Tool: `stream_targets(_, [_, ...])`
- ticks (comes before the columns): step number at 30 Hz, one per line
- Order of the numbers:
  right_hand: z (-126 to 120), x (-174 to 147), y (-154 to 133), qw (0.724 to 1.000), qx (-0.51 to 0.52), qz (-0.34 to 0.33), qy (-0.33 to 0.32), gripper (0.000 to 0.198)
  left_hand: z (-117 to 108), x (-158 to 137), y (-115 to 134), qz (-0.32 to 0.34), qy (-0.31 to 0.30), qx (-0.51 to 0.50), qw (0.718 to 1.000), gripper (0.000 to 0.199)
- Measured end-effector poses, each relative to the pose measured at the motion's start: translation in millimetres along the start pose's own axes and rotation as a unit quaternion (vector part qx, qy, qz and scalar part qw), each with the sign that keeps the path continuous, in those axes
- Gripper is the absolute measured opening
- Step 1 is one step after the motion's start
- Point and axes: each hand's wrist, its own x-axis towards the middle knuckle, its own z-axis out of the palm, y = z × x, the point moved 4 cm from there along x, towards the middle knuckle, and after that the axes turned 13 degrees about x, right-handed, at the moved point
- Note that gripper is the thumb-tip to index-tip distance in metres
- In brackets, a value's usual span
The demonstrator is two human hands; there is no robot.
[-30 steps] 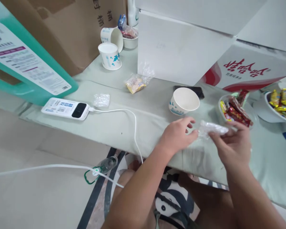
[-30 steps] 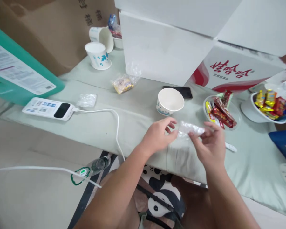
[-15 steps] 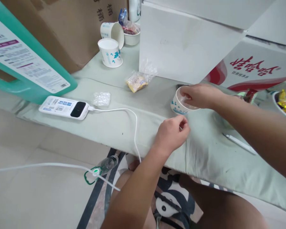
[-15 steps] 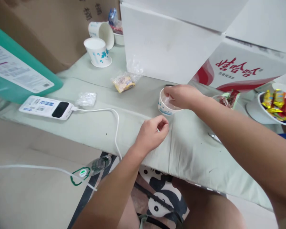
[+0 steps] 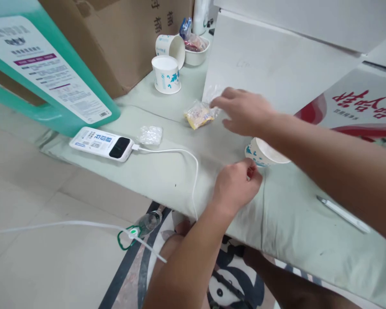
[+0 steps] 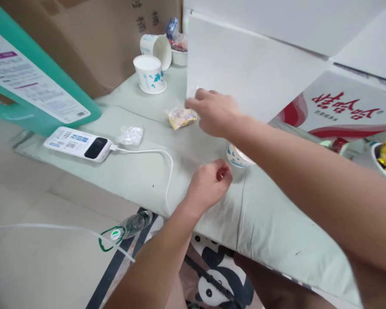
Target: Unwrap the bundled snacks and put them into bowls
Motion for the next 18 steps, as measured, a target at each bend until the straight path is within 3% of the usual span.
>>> stream_targets(3, [43.5,34.8,-22.6,0.998,0.041,-0.042,-0.014,0.067,-1.6,-0.6,-1.7,0.019,0.001,0.005,1.0,0.01])
stream_targets(7, [82.4,57.3,-21.3,0.995,0.051,0.039,-0.075,0.08,-7.0,-3.9,-10.3,-0.013,0.013,0.032,0.999,0.011])
stream_targets(10, [81.2,49.5,-24.6,0.993,0.058,0.08,-0.065,0.075,-14.5,-6.7,-15.3,-0.029,0.044,0.006,0.999,0.016])
stream_targets(14, [68.9,22.7,-32.7,0.988,0.12,0.083,-0.043,0.067,-25.5,-7.8,-15.8,-0.009,0.124,-0.115,0.986,0.016])
stream_targets(18, [35.4,-23.4,-34.1,0.974,0.194,0.074,0.09,0.071,-25.5,-4.7,-17.4,-0.052,0.11,-0.262,0.957,0.016])
